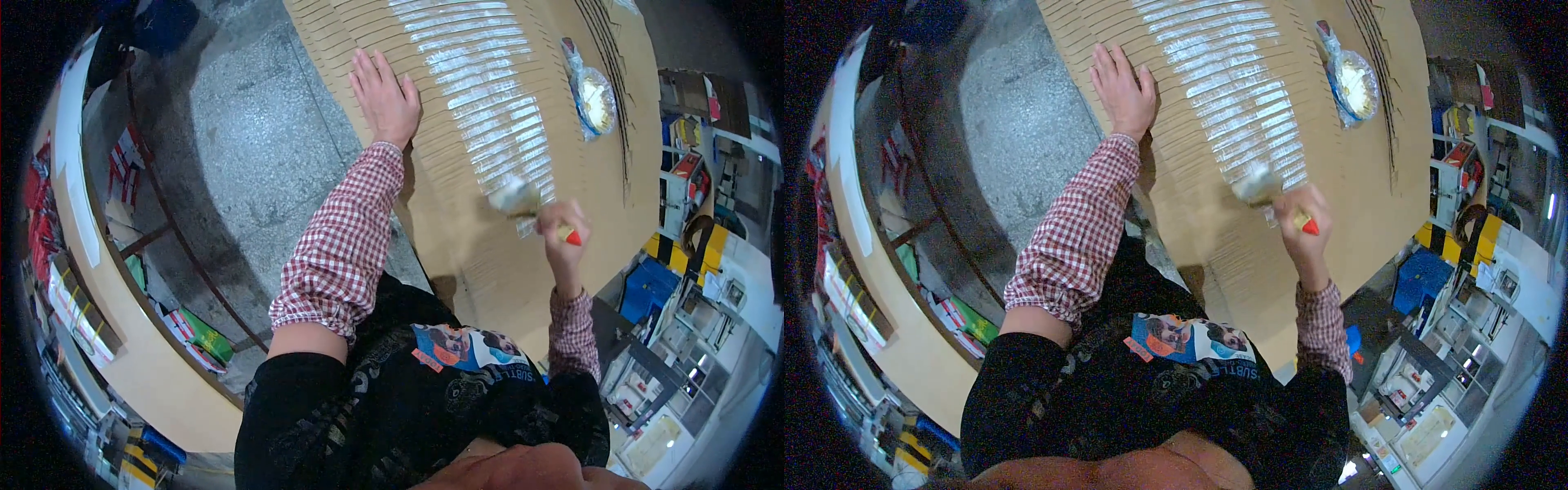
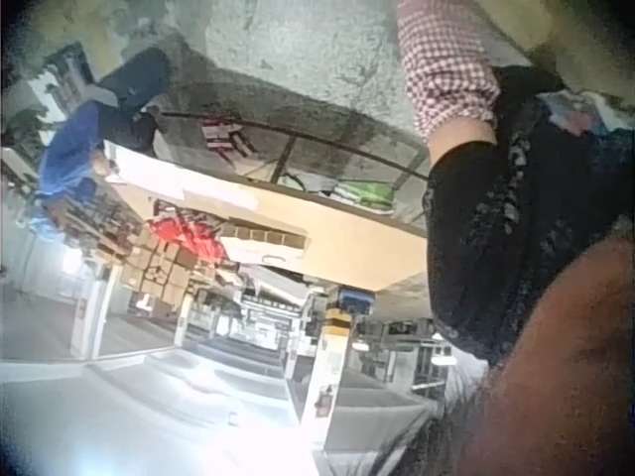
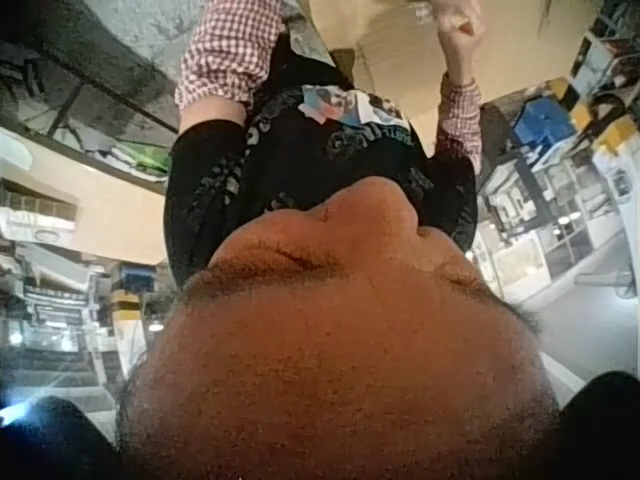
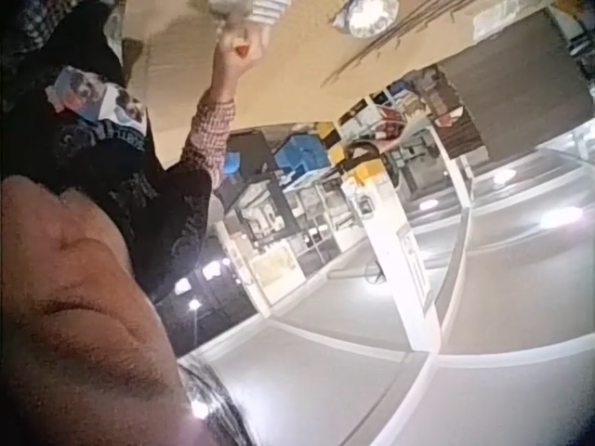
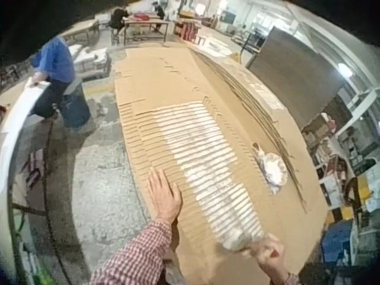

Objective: Applying glue to large sheets of cardboard using a brush and a small container of glue.

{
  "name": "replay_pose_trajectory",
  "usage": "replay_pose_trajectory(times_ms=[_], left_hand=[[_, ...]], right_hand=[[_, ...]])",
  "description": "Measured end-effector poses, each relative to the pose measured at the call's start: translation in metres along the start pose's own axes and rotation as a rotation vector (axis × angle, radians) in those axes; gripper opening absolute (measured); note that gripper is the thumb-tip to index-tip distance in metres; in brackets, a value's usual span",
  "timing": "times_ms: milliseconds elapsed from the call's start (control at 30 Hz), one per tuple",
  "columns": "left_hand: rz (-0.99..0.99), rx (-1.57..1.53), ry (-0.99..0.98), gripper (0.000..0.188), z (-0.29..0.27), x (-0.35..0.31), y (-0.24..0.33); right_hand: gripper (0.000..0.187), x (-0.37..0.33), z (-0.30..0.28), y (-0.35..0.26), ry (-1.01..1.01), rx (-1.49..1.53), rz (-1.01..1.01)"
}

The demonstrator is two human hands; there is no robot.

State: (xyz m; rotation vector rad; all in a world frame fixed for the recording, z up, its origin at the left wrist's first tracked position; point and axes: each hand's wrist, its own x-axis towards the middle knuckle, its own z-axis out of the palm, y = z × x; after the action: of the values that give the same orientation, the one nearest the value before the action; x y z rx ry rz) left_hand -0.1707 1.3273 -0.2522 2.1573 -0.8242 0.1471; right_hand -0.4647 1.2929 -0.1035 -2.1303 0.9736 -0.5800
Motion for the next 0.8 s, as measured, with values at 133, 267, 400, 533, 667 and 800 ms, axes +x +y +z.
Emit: replay_pose_trajectory(times_ms=[133, 267, 400, 533, 667, 800], left_hand=[[-0.003, -0.020, -0.018, 0.063, 0.002, 0.003, 0.007], [-0.023, -0.059, 0.001, 0.062, 0.000, 0.003, 0.008], [-0.072, -0.302, 0.063, 0.061, -0.004, 0.005, 0.004], [-0.021, -0.230, 0.101, 0.059, -0.009, 0.044, -0.001], [-0.028, -0.017, 0.006, 0.057, 0.015, 0.065, -0.010], [-0.048, -0.040, -0.018, 0.056, 0.017, 0.063, -0.008]], right_hand=[[0.015, 0.052, 0.020, -0.024, 0.094, 0.000, -0.217], [0.017, -0.003, -0.001, 0.016, -0.016, 0.017, -0.018], [0.017, 0.015, -0.033, 0.007, -0.023, 0.107, 0.198], [0.016, 0.140, 0.001, -0.039, 0.225, 0.368, 0.187], [0.023, 0.221, 0.050, -0.049, 0.239, 0.477, 0.053], [0.026, 0.201, 0.071, -0.028, 0.103, 0.299, -0.134]])
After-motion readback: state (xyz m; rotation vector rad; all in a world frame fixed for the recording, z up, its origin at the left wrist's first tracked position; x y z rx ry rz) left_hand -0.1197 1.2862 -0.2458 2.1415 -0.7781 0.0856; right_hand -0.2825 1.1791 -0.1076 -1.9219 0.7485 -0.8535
